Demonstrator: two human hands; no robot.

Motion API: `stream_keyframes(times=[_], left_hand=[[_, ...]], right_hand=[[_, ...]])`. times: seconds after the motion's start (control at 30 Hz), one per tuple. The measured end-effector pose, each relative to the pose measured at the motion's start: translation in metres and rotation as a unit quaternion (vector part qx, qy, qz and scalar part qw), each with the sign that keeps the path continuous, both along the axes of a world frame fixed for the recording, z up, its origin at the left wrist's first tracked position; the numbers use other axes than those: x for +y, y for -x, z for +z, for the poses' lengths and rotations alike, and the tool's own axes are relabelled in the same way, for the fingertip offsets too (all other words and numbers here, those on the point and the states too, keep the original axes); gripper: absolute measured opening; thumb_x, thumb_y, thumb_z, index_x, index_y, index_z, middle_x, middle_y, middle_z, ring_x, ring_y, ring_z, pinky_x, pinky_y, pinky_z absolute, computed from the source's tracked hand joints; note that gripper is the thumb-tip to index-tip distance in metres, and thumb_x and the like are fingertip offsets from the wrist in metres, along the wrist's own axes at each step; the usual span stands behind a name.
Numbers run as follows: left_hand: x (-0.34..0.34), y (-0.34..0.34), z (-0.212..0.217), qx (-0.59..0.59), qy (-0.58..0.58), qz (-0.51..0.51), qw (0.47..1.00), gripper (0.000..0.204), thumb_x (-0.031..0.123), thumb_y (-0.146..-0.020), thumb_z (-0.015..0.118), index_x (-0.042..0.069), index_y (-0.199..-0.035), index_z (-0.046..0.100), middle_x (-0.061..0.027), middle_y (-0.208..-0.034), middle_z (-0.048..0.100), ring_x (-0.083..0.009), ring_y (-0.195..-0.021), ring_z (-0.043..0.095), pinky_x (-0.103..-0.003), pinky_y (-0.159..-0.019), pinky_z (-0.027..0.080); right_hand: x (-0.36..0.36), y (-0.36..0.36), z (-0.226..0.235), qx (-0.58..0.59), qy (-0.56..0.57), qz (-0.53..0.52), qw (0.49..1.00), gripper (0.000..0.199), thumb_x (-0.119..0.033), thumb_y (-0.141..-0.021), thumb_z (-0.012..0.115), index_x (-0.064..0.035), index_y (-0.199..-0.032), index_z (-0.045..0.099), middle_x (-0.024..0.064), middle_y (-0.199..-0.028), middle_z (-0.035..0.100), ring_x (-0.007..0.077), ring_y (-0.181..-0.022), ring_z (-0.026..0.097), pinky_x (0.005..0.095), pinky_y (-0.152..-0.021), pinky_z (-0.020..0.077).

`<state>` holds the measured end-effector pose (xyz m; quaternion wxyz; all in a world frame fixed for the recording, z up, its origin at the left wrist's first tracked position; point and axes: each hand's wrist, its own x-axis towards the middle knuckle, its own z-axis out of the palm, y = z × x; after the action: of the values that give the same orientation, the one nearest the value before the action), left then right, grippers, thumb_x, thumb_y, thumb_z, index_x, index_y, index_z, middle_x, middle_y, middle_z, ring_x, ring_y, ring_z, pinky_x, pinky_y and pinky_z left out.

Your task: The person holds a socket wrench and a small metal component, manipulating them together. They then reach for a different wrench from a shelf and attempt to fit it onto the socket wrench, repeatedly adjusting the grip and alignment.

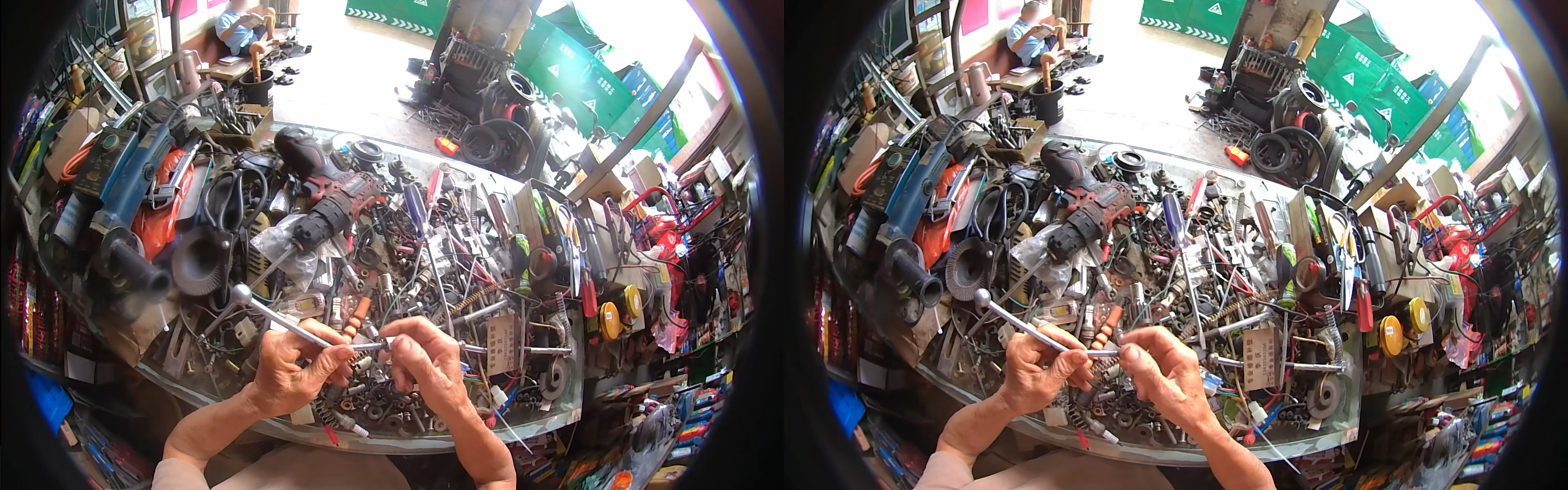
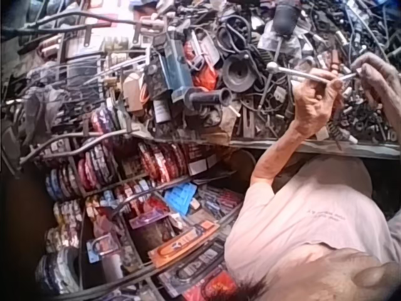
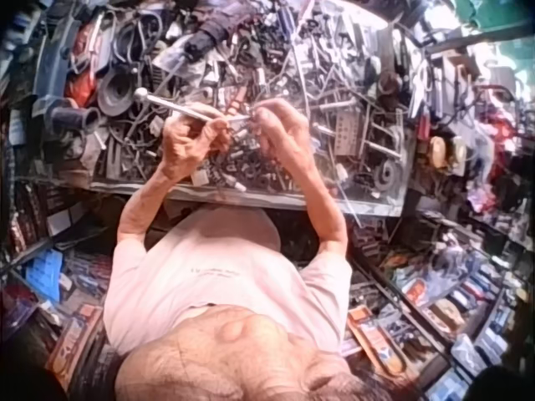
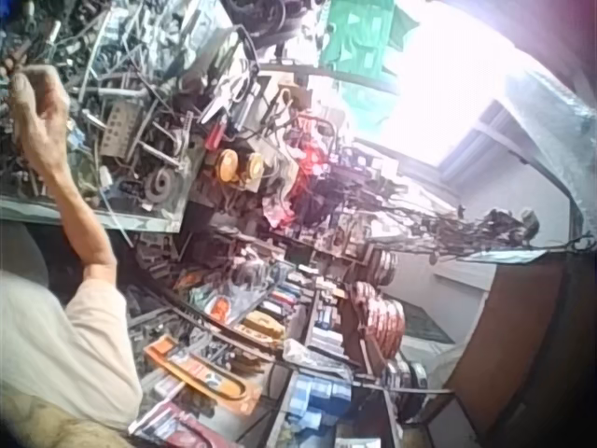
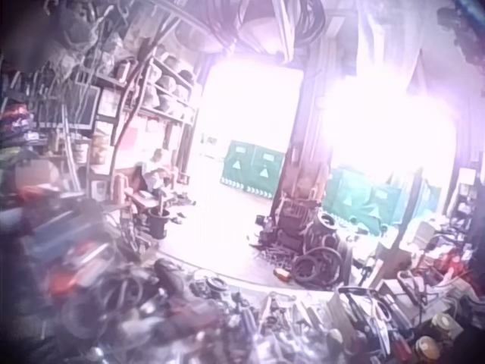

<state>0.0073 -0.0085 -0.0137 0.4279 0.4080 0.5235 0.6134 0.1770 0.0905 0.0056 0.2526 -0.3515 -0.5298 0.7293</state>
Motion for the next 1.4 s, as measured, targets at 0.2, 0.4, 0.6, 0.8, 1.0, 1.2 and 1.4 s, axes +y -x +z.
stream_keyframes(times=[0.2,0.4,0.6,0.8,1.0,1.2,1.4], left_hand=[[0.002,-0.002,0.001,-0.006,-0.005,0.004,1.0,0.015,0.009,-0.089,0.065,-0.005,-0.094,0.06,-0.009,-0.074,0.066,-0.0127,-0.063,0.067,-0.025,-0.053,0.058],[0.001,-0.001,0.002,0.002,0.003,0.003,1.0,0.015,0.009,-0.089,0.065,-0.004,-0.094,0.06,-0.0076,-0.073,0.066,-0.0113,-0.063,0.066,-0.024,-0.053,0.057],[0.001,0.0,0.004,0.016,0.012,-0.009,1.0,0.014,0.009,-0.089,0.064,-0.004,-0.094,0.061,-0.0073,-0.071,0.066,-0.0102,-0.062,0.066,-0.023,-0.053,0.056],[0.0,0.001,0.003,0.01,-0.01,-0.007,1.0,0.014,0.009,-0.09,0.064,-0.003,-0.096,0.061,-0.0074,-0.072,0.066,-0.0102,-0.063,0.066,-0.024,-0.053,0.056],[0.002,-0.002,0.002,0.003,-0.007,-0.011,1.0,0.014,0.009,-0.089,0.064,-0.003,-0.096,0.061,-0.0076,-0.073,0.066,-0.0109,-0.064,0.066,-0.024,-0.055,0.057],[0.001,0.0,0.007,-0.01,0.004,0.006,1.0,0.014,0.009,-0.089,0.064,-0.004,-0.094,0.06,-0.0092,-0.074,0.066,-0.0127,-0.064,0.067,-0.026,-0.055,0.058],[0.0,-0.002,0.005,0.004,0.004,-0.005,1.0,0.015,0.01,-0.09,0.064,-0.004,-0.093,0.06,-0.0099,-0.074,0.066,-0.0131,-0.064,0.067,-0.026,-0.055,0.058]], right_hand=[[0.0,-0.003,-0.005,0.01,-0.015,0.022,1.0,0.024,-0.022,-0.095,0.059,0.0003,-0.103,0.059,-0.0003,-0.073,0.058,0.0019,-0.052,0.046,0.0173,-0.044,0.0349],[0.002,-0.003,-0.001,0.017,-0.018,0.026,0.999,0.028,-0.018,-0.093,0.06,0.0035,-0.11,0.058,0.0058,-0.08,0.063,0.004,-0.052,0.05,0.0172,-0.044,0.0369],[0.004,-0.006,-0.013,-0.002,0.0,0.033,0.999,0.024,-0.018,-0.094,0.059,0.0036,-0.105,0.06,0.0059,-0.076,0.064,0.0039,-0.049,0.049,0.0169,-0.043,0.035],[0.001,-0.003,-0.002,0.053,-0.027,0.007,0.998,0.022,-0.012,-0.09,0.065,0.0038,-0.105,0.06,0.0068,-0.076,0.065,0.0049,-0.051,0.051,0.018,-0.042,0.0373],[0.005,-0.004,-0.004,-0.022,0.006,-0.002,1.0,0.024,-0.022,-0.095,0.058,0.0018,-0.097,0.062,0.0025,-0.067,0.06,0.0031,-0.048,0.047,0.0165,-0.041,0.0332],[0.002,-0.002,-0.001,0.05,-0.04,0.012,0.998,0.023,-0.016,-0.093,0.06,0.0035,-0.106,0.06,0.0057,-0.077,0.064,0.003,-0.049,0.048,0.0165,-0.042,0.0344],[0.007,-0.007,-0.011,-0.056,0.005,0.029,0.998,0.026,-0.021,-0.093,0.062,0.0029,-0.102,0.06,0.0026,-0.072,0.06,0.0027,-0.048,0.047,0.016,-0.041,0.0332]])
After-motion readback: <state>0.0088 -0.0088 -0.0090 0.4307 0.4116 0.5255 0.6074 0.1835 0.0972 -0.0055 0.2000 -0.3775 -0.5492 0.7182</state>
